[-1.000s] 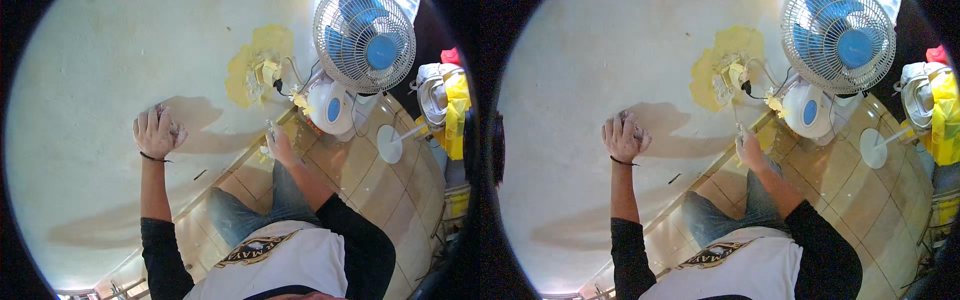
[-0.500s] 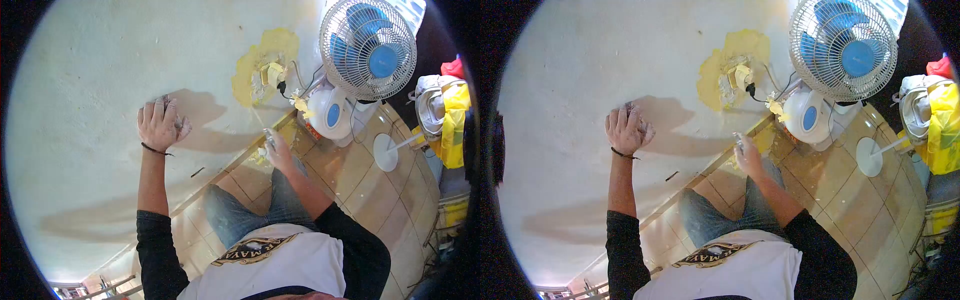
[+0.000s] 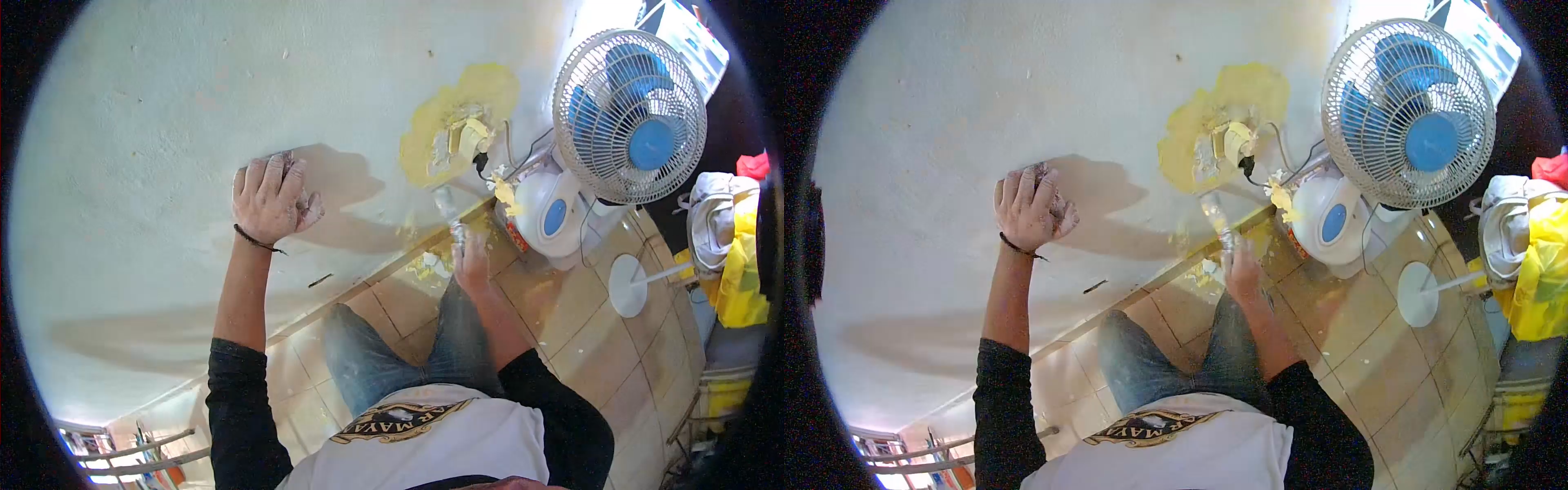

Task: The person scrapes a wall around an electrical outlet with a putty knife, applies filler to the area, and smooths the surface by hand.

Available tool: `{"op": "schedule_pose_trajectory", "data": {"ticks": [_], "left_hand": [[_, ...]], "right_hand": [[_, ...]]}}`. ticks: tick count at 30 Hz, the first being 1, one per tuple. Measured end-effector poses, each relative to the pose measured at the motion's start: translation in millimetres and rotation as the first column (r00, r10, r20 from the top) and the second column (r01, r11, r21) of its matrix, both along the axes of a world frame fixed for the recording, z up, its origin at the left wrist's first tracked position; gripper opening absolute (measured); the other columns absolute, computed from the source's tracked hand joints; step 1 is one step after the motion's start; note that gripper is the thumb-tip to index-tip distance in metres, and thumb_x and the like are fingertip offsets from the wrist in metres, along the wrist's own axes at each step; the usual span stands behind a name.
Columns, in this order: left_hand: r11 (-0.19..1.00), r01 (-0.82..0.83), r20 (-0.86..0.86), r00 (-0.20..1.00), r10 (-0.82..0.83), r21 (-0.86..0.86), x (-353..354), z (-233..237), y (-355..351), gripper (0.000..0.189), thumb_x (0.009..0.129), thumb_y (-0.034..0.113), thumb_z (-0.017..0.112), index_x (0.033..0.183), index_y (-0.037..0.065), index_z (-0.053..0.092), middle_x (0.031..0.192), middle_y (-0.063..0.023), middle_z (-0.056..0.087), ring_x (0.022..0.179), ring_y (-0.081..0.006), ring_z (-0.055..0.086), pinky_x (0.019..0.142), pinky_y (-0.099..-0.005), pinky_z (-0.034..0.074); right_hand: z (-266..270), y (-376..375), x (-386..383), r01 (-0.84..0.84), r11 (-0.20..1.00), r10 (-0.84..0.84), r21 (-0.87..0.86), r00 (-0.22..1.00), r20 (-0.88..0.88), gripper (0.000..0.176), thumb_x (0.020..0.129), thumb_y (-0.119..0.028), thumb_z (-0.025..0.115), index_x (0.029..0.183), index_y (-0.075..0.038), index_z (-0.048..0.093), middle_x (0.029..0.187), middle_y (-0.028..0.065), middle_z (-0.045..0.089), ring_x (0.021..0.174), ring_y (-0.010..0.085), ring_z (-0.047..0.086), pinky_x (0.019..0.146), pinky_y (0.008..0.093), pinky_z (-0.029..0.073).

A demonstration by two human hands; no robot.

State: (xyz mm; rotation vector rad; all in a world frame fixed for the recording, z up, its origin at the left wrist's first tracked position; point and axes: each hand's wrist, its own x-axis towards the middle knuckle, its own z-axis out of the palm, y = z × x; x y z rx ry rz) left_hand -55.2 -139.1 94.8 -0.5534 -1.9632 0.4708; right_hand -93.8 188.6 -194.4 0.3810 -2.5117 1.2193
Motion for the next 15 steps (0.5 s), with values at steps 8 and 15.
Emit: {"op": "schedule_pose_trajectory", "data": {"ticks": [8,15], "left_hand": [[0.998,-0.04,0.004,0.999,0.04,-0.056,0.6,-1.5,-0.6,0.041,0.077,0.046,0.063,0.1,0.012,0.066,0.095,-0.0101,0.06,0.077,-0.0266,0.055,0.064,-0.0399,0.04],[0.997,-0.063,-0.025,0.998,0.061,-0.053,-2.3,-1.4,1.7,0.04,0.075,0.046,0.063,0.098,0.013,0.066,0.09,-0.0078,0.06,0.075,-0.0251,0.055,0.062,-0.039,0.04]], "right_hand": [[-55.7,-7.5,-76.8,0.036,0.998,-0.037,-0.056,0.999,-0.018,0.033,0.091,-0.013,0.058,0.118,0.003,0.051,0.115,0.0259,0.051,0.107,0.045,0.053,0.089,0.0493,0.044],[-58.2,-15.4,-103.3,-0.042,0.991,0.018,-0.124,0.983,-0.183,0.039,0.091,-0.01,0.059,0.125,0.005,0.046,0.119,0.0287,0.047,0.107,0.0488,0.049,0.09,0.0527,0.043]]}}
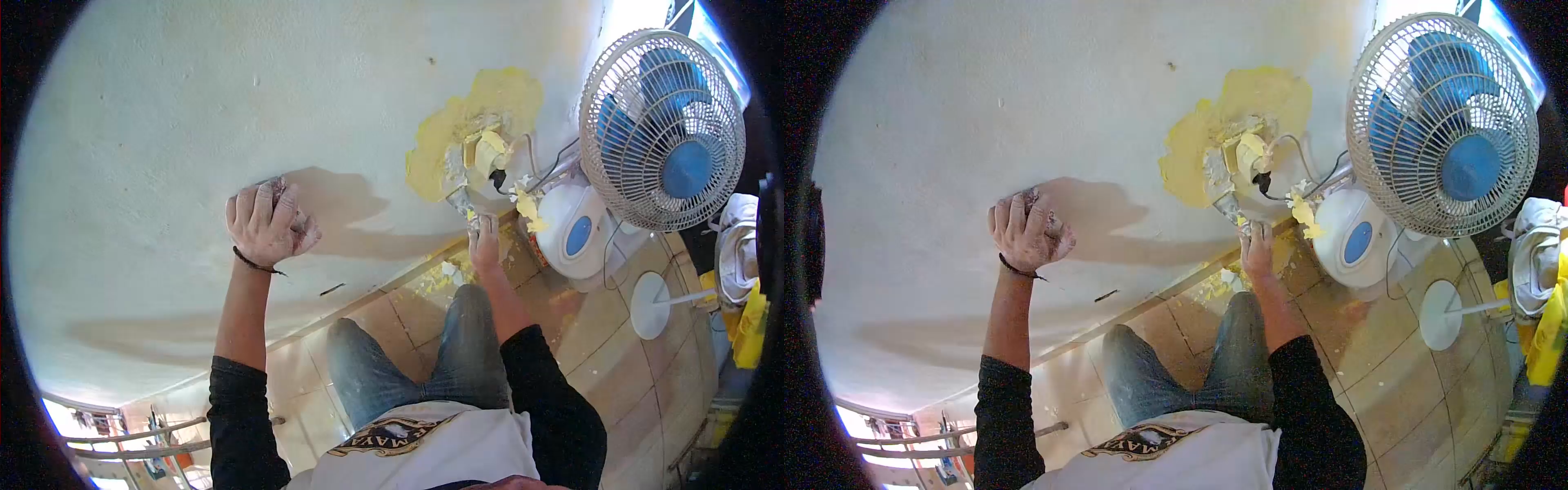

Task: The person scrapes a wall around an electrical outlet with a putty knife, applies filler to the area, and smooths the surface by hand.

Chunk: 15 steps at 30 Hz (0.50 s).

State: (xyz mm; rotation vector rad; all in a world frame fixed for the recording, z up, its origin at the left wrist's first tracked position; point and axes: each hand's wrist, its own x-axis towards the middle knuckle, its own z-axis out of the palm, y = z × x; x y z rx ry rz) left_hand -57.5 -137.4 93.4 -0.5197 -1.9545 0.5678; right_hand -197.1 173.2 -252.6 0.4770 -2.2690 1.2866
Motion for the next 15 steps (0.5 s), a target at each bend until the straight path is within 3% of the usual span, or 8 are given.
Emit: {"op": "schedule_pose_trajectory", "data": {"ticks": [5,8,11,13,14,15], "left_hand": [[0.998,-0.056,0.021,0.998,0.056,-0.004,-1.5,1.8,3.6,0.038,0.072,0.043,0.063,0.096,0.014,0.067,0.089,-0.0064,0.06,0.073,-0.0236,0.055,0.06,-0.0387,0.039],[0.999,-0.037,-0.043,0.998,0.036,-0.03,-0.9,-0.5,0.4,0.041,0.066,0.043,0.066,0.095,0.014,0.067,0.087,-0.0057,0.06,0.072,-0.0243,0.054,0.059,-0.0383,0.037],[0.999,-0.03,-0.027,0.999,0.029,-0.031,-1.7,0.6,-0.7,0.039,0.07,0.044,0.065,0.094,0.013,0.067,0.087,-0.006,0.06,0.071,-0.0245,0.054,0.058,-0.0379,0.037],[0.999,-0.047,0.038,0.998,0.047,-0.013,4.5,0.0,6.0,0.038,0.075,0.045,0.063,0.093,0.012,0.067,0.088,-0.0065,0.061,0.072,-0.0244,0.055,0.059,-0.0376,0.038],[1.0,-0.028,0.014,1.0,0.028,-0.011,3.1,-0.3,6.1,0.038,0.076,0.046,0.063,0.094,0.012,0.067,0.089,-0.0067,0.061,0.072,-0.0242,0.055,0.059,-0.0376,0.039],[1.0,-0.015,-0.025,1.0,0.015,-0.015,-0.6,2.5,4.6,0.038,0.078,0.046,0.062,0.094,0.013,0.067,0.09,-0.0069,0.061,0.072,-0.024,0.055,0.06,-0.0375,0.039]], "right_hand": [[-0.8,0.0,-1.0,-0.047,0.999,0.046,0.004,0.992,0.117,0.039,0.091,-0.011,0.06,0.125,0.006,0.048,0.12,0.0293,0.047,0.109,0.049,0.049,0.092,0.0518,0.043],[-9.6,2.6,6.0,-0.03,0.999,0.033,-0.033,0.997,0.073,0.038,0.091,-0.011,0.06,0.123,0.006,0.049,0.119,0.0286,0.047,0.106,0.0484,0.05,0.09,0.0514,0.043],[-2.3,-4.8,-11.3,-0.012,1.0,0.011,-0.028,0.998,-0.06,0.038,0.092,-0.011,0.06,0.124,0.006,0.049,0.118,0.0283,0.047,0.107,0.0478,0.05,0.091,0.0513,0.043],[14.2,-2.0,-7.2,-0.043,0.999,0.045,-0.016,0.984,0.174,0.04,0.092,-0.013,0.059,0.127,0.004,0.048,0.125,0.0293,0.046,0.113,0.0477,0.048,0.095,0.0519,0.042],[19.5,-1.7,-1.3,-0.012,0.999,0.014,-0.039,0.999,0.043,0.043,0.091,-0.012,0.059,0.13,0.002,0.047,0.129,0.0299,0.045,0.117,0.0479,0.047,0.097,0.0518,0.042],[17.8,0.3,-6.1,-0.011,0.999,0.012,-0.04,1.0,0.026,0.043,0.091,-0.012,0.059,0.13,0.002,0.047,0.129,0.0299,0.045,0.117,0.0479,0.047,0.097,0.0518,0.042]]}}
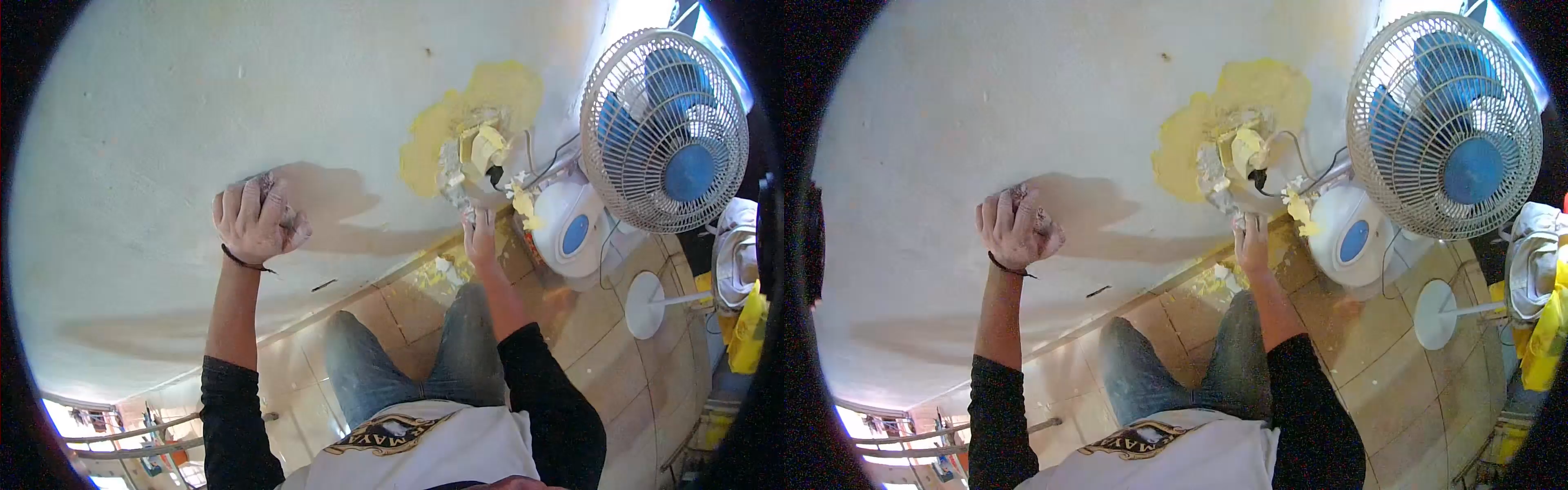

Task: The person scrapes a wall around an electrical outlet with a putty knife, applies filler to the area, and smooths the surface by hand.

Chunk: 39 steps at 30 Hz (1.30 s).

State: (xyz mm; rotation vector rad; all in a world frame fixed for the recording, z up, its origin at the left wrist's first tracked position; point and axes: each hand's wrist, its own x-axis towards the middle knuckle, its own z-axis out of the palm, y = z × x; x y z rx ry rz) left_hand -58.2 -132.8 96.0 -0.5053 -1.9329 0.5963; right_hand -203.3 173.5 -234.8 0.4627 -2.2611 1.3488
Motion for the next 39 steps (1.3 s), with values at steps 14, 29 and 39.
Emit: {"op": "schedule_pose_trajectory", "data": {"ticks": [14,29,39], "left_hand": [[0.999,-0.026,0.02,0.999,0.025,0.026,0.0,-4.7,-3.7,0.039,0.075,0.045,0.061,0.097,0.013,0.066,0.091,-0.0075,0.061,0.076,-0.0257,0.055,0.063,-0.0395,0.04],[0.999,0.012,0.038,0.999,-0.013,0.033,2.1,-5.2,-8.0,0.039,0.079,0.045,0.061,0.098,0.011,0.065,0.096,-0.0097,0.06,0.076,-0.027,0.057,0.061,-0.04,0.04],[0.989,0.099,0.024,0.994,-0.102,0.111,5.0,2.5,-1.9,0.035,0.066,0.031,0.067,0.096,0.014,0.064,0.094,-0.0039,0.061,0.081,-0.0207,0.057,0.066,-0.0358,0.044]], "right_hand": [[37.6,-9.7,3.3,-0.054,0.998,0.054,0.01,0.998,-0.008,0.047,0.092,-0.012,0.059,0.134,0.003,0.044,0.122,0.0298,0.047,0.11,0.0496,0.047,0.095,0.0507,0.041],[28.6,-16.3,13.8,-0.022,1.0,0.024,0.016,0.99,-0.138,0.044,0.09,-0.01,0.061,0.128,0.006,0.046,0.115,0.0299,0.052,0.103,0.0499,0.05,0.09,0.0518,0.042],[180.2,-1.9,57.3,-0.069,0.989,0.072,0.132,0.997,-0.018,0.037,0.091,-0.017,0.062,0.121,0.002,0.053,0.107,0.0248,0.058,0.099,0.0447,0.056,0.083,0.0492,0.046]]}}
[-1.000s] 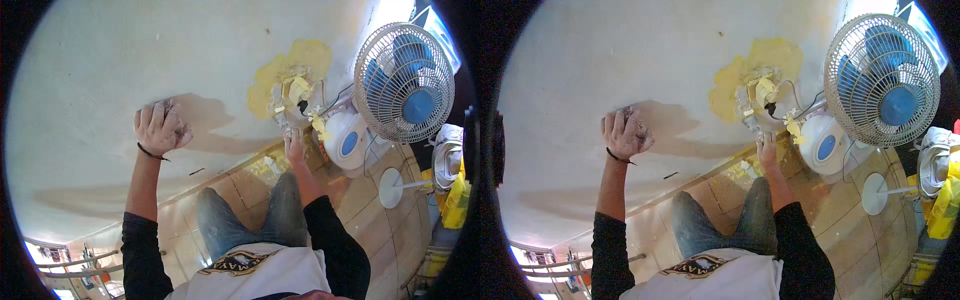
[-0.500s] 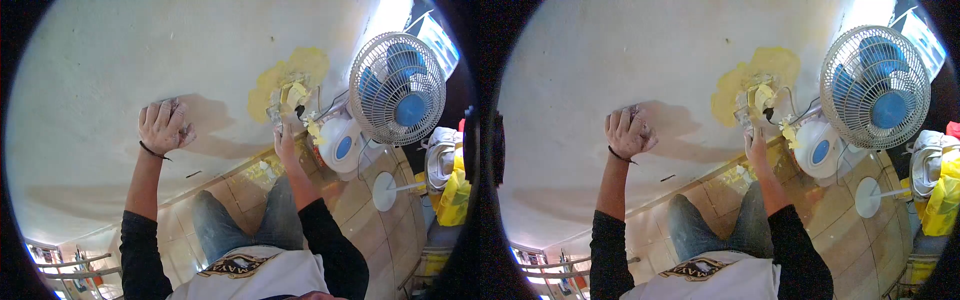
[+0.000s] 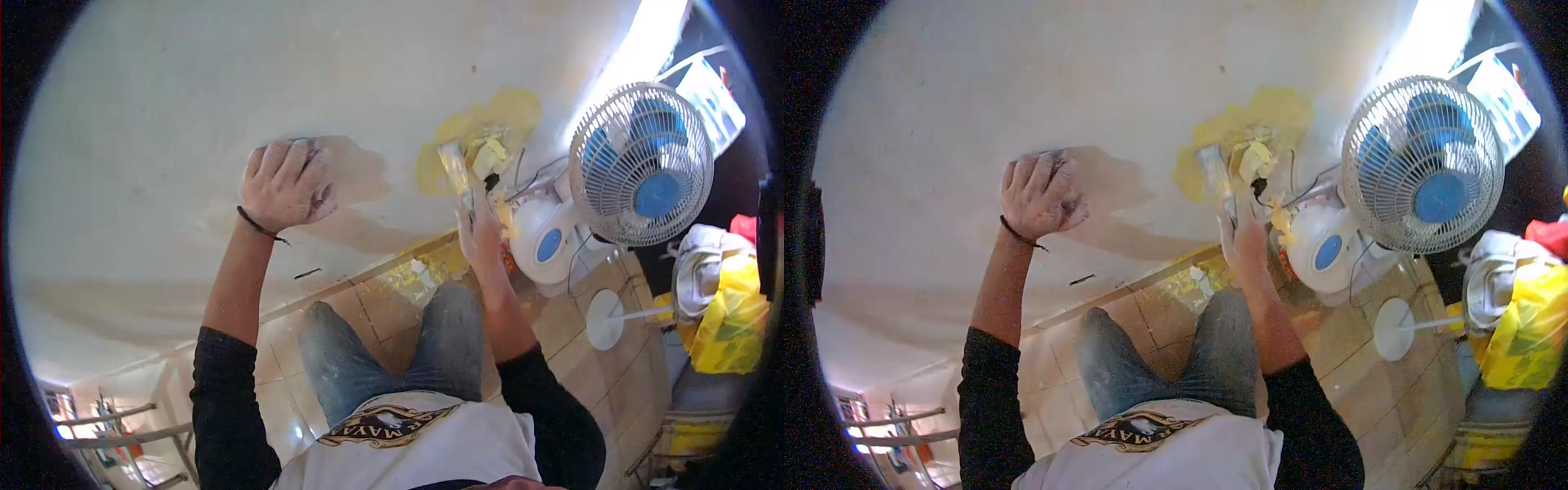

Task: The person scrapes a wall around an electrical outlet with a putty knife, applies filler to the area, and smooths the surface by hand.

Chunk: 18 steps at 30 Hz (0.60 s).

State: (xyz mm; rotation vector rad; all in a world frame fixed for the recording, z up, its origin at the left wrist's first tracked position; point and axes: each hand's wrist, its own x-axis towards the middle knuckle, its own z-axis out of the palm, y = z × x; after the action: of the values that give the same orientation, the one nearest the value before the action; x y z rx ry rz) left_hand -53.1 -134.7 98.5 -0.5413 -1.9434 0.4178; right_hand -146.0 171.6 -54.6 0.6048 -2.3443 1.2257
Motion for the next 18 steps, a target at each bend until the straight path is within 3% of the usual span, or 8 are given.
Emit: {"op": "schedule_pose_trajectory", "data": {"ticks": [2,4,6,8,13,14,16,18], "left_hand": [[1.0,-0.027,0.011,1.0,0.027,0.015,1.5,-1.6,-1.4,0.035,0.066,0.031,0.067,0.096,0.014,0.063,0.095,-0.0035,0.06,0.082,-0.0202,0.057,0.067,-0.0353,0.044],[1.0,-0.022,0.036,0.999,0.022,0.02,2.5,-0.7,0.1,0.035,0.066,0.031,0.066,0.096,0.013,0.061,0.096,-0.0023,0.059,0.085,-0.0194,0.056,0.069,-0.0343,0.045],[0.999,-0.022,0.053,0.998,0.02,0.025,1.5,-6.1,-4.7,0.037,0.068,0.034,0.066,0.098,0.014,0.062,0.099,-0.0039,0.059,0.084,-0.021,0.057,0.069,-0.0363,0.045],[1.0,-0.006,0.071,0.997,0.006,0.01,0.8,-8.1,-7.9,0.04,0.069,0.035,0.067,0.103,0.014,0.062,0.102,-0.0057,0.059,0.086,-0.0229,0.057,0.071,-0.0385,0.046],[0.999,0.022,0.076,0.997,-0.025,0.04,-0.2,-9.5,-11.0,0.042,0.071,0.035,0.068,0.105,0.012,0.062,0.104,-0.0072,0.059,0.094,-0.0258,0.057,0.078,-0.0396,0.048],[0.999,0.038,0.069,0.997,-0.04,0.029,0.2,-8.6,-11.2,0.042,0.072,0.036,0.068,0.105,0.012,0.062,0.105,-0.0076,0.06,0.095,-0.0261,0.057,0.078,-0.0398,0.048],[0.998,0.056,0.056,0.997,-0.057,0.019,-0.3,-8.1,-12.2,0.042,0.072,0.036,0.068,0.105,0.012,0.062,0.107,-0.008,0.06,0.095,-0.0264,0.057,0.079,-0.04,0.048],[0.998,0.064,0.049,0.997,-0.065,0.026,-0.2,-9.6,-12.1,0.041,0.072,0.035,0.068,0.104,0.011,0.062,0.109,-0.0088,0.06,0.096,-0.0263,0.058,0.081,-0.04,0.048]], "right_hand": [[5.7,33.7,21.6,-0.049,0.943,0.03,0.33,0.998,0.061,0.037,0.088,-0.017,0.065,0.117,0.002,0.053,0.104,0.0251,0.057,0.095,0.044,0.058,0.079,0.0484,0.048],[24.6,67.7,31.6,-0.071,0.878,0.07,0.473,0.997,0.02,0.034,0.084,-0.017,0.068,0.112,0.0,0.056,0.104,0.0232,0.057,0.09,0.0405,0.062,0.075,0.0469,0.051],[105.2,79.4,44.7,-0.241,0.904,0.149,0.355,0.952,0.266,0.031,0.081,-0.014,0.069,0.108,-0.003,0.058,0.1,0.0191,0.06,0.086,0.0348,0.066,0.07,0.0443,0.052],[164.3,90.7,32.0,-0.263,0.75,0.193,0.607,0.965,0.179,0.027,0.08,-0.015,0.07,0.103,-0.004,0.061,0.09,0.014,0.063,0.083,0.0272,0.067,0.069,0.0402,0.051],[282.2,55.9,0.0,-0.244,0.594,0.216,0.766,0.966,0.14,0.02,0.079,-0.021,0.071,0.081,-0.002,0.063,0.073,0.0104,0.061,0.071,0.0208,0.06,0.064,0.0337,0.046],[292.6,47.9,-9.5,-0.229,0.568,0.252,0.79,0.963,0.098,0.02,0.079,-0.022,0.071,0.082,-0.003,0.065,0.074,0.0094,0.063,0.067,0.0189,0.056,0.063,0.031,0.043],[299.8,23.3,-28.6,-0.198,0.469,0.312,0.861,0.949,0.049,0.026,0.077,-0.027,0.071,0.078,-0.002,0.064,0.069,0.0129,0.057,0.073,0.0261,0.061,0.068,0.0379,0.048],[260.6,8.9,-53.9,-0.249,0.545,0.382,0.801,0.924,0.027,0.027,0.077,-0.028,0.071,0.078,-0.003,0.065,0.074,0.0163,0.06,0.077,0.0289,0.062,0.072,0.041,0.048]]}}
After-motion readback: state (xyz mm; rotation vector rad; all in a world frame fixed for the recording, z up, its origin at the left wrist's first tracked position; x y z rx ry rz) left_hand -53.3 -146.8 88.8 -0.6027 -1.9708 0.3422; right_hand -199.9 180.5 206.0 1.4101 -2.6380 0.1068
